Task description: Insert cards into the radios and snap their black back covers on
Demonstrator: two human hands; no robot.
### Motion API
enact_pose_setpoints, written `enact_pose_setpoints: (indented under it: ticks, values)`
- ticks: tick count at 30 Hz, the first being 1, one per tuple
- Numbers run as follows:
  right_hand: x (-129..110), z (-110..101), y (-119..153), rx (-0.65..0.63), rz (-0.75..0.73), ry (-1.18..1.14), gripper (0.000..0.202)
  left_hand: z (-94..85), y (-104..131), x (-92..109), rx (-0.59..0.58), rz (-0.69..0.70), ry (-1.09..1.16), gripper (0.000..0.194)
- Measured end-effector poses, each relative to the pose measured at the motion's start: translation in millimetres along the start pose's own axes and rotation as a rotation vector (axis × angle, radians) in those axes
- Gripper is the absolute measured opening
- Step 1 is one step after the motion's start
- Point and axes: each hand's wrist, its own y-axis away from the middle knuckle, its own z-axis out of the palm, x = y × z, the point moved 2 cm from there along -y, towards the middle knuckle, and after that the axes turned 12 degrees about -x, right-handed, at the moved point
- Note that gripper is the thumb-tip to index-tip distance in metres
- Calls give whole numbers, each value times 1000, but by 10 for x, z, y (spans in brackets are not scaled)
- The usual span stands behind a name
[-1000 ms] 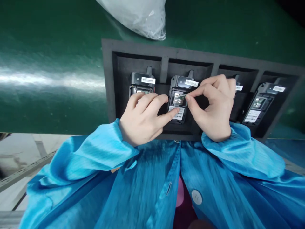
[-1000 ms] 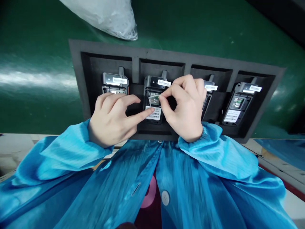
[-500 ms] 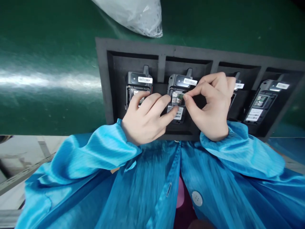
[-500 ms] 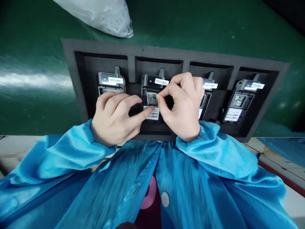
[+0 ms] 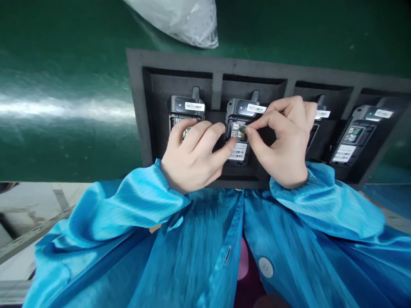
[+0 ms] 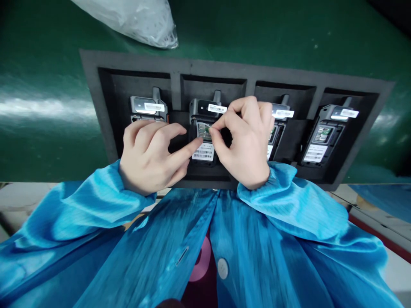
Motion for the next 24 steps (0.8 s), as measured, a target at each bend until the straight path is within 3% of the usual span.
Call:
enact_pose_setpoints:
  ticks: [6, 12, 19, 24]
  values:
    - [26, -45, 6, -22, -49, 27, 19, -21, -7, -6, 37, -3, -17, 34]
    - [71, -217, 200, 47, -201, 165, 24, -23, 14, -1, 43, 5, 8, 34]
    - [77, -173, 421, -140, -292, 390, 40, 10, 35, -13, 5, -14, 28, 37]
    - [11, -184, 394, -90, -315, 431, 31, -42, 9, 23, -4, -21, 47, 33]
